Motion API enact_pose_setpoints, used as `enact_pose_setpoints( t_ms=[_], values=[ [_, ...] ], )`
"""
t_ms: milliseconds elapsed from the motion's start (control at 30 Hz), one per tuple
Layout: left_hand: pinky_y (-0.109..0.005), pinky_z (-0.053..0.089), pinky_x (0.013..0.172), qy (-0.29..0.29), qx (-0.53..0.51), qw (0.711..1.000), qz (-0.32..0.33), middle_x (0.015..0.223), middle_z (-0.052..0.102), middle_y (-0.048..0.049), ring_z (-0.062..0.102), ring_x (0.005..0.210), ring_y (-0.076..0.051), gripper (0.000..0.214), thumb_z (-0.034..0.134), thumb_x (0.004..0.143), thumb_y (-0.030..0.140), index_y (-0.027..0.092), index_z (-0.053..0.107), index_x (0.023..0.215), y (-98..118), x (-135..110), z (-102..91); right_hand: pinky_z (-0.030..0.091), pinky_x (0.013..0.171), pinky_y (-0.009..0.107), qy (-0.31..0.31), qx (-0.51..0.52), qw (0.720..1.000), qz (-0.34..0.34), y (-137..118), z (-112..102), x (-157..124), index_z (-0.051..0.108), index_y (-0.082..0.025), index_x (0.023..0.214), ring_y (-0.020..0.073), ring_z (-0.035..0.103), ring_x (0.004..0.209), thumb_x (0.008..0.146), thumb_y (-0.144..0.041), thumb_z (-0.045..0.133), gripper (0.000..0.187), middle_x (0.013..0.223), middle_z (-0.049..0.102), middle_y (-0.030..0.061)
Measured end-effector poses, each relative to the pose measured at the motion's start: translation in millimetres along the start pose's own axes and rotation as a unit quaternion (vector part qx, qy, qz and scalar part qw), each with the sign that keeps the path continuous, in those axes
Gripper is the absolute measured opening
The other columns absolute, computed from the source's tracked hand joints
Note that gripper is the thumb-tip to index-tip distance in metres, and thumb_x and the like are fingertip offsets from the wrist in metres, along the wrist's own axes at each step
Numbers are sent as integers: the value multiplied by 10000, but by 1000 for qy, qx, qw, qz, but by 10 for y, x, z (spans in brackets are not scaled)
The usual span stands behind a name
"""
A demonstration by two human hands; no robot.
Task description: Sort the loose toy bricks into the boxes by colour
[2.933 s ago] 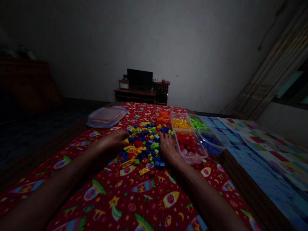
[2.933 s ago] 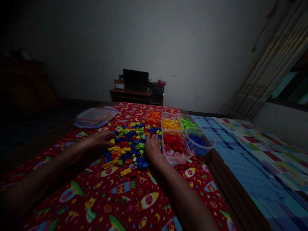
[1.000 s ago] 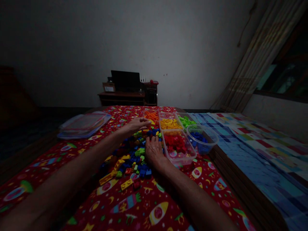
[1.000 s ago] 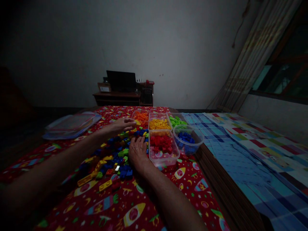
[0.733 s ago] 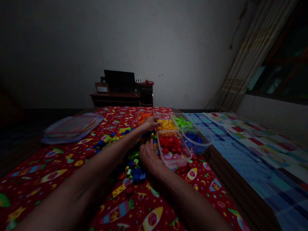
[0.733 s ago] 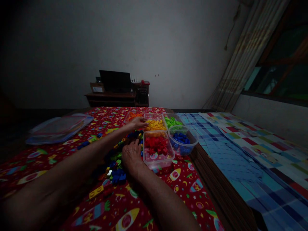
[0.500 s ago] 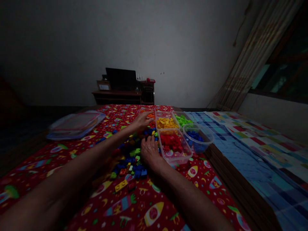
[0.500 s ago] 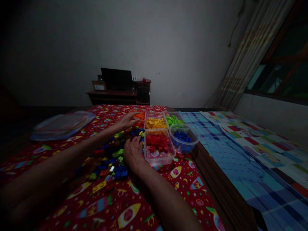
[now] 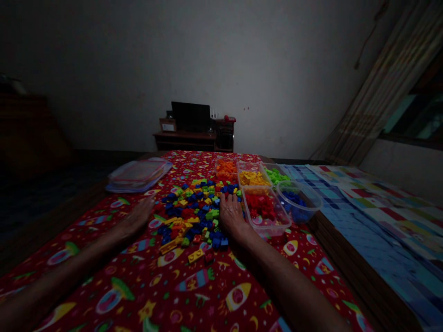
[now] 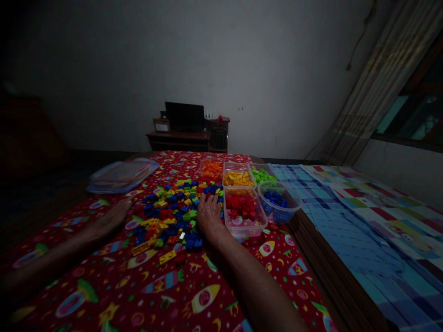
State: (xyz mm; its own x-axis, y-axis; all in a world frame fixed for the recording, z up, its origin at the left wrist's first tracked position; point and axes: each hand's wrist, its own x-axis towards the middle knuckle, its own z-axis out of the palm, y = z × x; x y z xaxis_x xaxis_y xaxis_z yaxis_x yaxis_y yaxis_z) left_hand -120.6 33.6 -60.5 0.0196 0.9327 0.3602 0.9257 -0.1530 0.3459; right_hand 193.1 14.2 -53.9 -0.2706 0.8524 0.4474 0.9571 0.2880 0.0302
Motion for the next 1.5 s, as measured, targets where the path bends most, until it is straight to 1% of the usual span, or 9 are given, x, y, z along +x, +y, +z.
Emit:
enact_pose_setpoints(
  t_ms=[167, 400, 633, 867, 1033, 1133, 1233, 1367, 1500],
  values=[
    [-440, 275, 1110, -68, -70, 995, 6, 1457, 393, -134, 329, 1357, -246, 635, 135, 922, 475, 90, 348, 1381, 496, 144, 239, 426, 983, 462, -20, 19, 1000, -2, 10, -44, 25, 399, -35, 1369, 320, 418, 1271, 866, -36, 359, 504, 1320, 468, 281],
    [-435, 259, 1120, -9, -106, 993, 46, 1356, 516, -127, 400, 1303, -225, 616, 130, 900, 433, 108, 475, 1294, 843, 281, 408, 404, 994, 472, -49, 30, 998, -41, 73, -88, 18, 387, -10, 1366, 323, 391, 1289, 830, -16, 348, 537, 1343, 445, 282],
    [-382, 343, 1079, -54, -165, 980, 101, 1317, 567, -91, 495, 1230, -250, 693, 166, 883, 592, 162, 613, 1193, 1055, 185, 248, 370, 976, 432, -64, 108, 990, -67, 75, -394, 8, 393, -46, 1355, 263, 421, 1233, 805, 8, 330, 556, 1282, 491, 241],
    [-385, 464, 933, -44, -171, 982, 68, 1164, 666, -73, 606, 1054, -246, 582, 211, 910, 498, 181, 608, 1194, 1129, 125, -30, 423, 697, 260, -45, 221, 974, -35, 154, -650, 268, 591, -121, 1180, 175, 595, 779, 750, -2, 420, 478, 872, 669, 96],
    [-396, 434, 996, 11, -158, 959, 234, 1176, 653, -83, 574, 1111, -223, 431, 296, 933, 373, 178, 625, 1131, 1350, 25, -94, 481, 709, 235, 58, 439, 895, 54, 151, -552, 397, 662, -153, 1005, 138, 644, 759, 800, -89, 400, 339, 841, 705, 49],
    [-414, 368, 1068, -20, -118, 910, 398, 1202, 637, -69, 534, 1165, -198, 348, 332, 941, 269, 207, 619, 1129, 1629, -198, -122, 522, 724, 243, 74, 542, 832, 85, 132, -545, 427, 659, -168, 982, 126, 671, 764, 799, -107, 384, 336, 841, 716, 32],
    [-412, 288, 1117, -70, -73, 864, 493, 1177, 642, -49, 527, 1153, -190, 308, 426, 922, 297, 243, 583, 1181, 1913, -522, -115, 543, 681, 241, 57, 586, 803, 97, 156, -636, 440, 663, -171, 955, 122, 679, 719, 787, -108, 379, 336, 798, 717, 22],
    [-414, 241, 1125, -105, -37, 834, 540, 1228, 615, 10, 484, 1196, -194, 333, 475, 902, 362, 341, 537, 1229, 2113, -833, 35, 546, 679, 251, 72, 591, 798, 94, 191, -758, 444, 676, -163, 943, 124, 679, 695, 774, -109, 400, 328, 769, 717, 22],
    [-454, 155, 1145, -77, -16, 865, 496, 1265, 594, 4, 422, 1263, -207, 315, 461, 911, 312, 318, 552, 1213, 2060, -781, 227, 542, 678, 262, 63, 594, 798, 83, 193, -764, 450, 679, -162, 970, 128, 676, 684, 772, -102, 399, 348, 759, 718, 23]
  ],
)
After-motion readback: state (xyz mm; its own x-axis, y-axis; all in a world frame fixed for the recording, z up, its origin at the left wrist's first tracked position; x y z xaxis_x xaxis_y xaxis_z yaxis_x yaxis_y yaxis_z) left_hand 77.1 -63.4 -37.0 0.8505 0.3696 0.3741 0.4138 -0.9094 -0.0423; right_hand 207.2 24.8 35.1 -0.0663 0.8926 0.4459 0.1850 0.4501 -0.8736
